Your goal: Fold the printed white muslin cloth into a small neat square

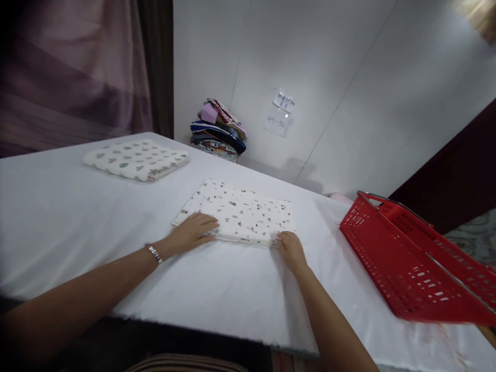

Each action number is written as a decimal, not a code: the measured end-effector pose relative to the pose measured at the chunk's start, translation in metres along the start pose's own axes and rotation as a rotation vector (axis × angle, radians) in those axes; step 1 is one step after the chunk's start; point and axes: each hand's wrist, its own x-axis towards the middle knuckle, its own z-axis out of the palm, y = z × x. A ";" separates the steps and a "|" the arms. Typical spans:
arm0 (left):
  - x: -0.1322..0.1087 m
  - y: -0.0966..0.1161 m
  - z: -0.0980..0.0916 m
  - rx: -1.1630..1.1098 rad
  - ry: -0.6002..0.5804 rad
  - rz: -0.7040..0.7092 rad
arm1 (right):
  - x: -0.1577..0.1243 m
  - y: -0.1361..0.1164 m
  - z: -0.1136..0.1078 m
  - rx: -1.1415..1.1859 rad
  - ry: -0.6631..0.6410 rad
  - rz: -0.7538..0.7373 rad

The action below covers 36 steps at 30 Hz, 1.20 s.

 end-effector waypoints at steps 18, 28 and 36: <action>0.001 0.001 0.006 -0.068 -0.001 0.019 | 0.010 -0.040 0.041 0.085 0.047 -0.163; 0.008 0.010 0.006 -0.129 -0.009 -0.036 | 0.023 -0.051 0.049 0.075 0.050 -0.307; 0.013 0.017 0.006 0.040 -0.052 -0.045 | 0.020 -0.050 0.058 0.030 0.075 -0.338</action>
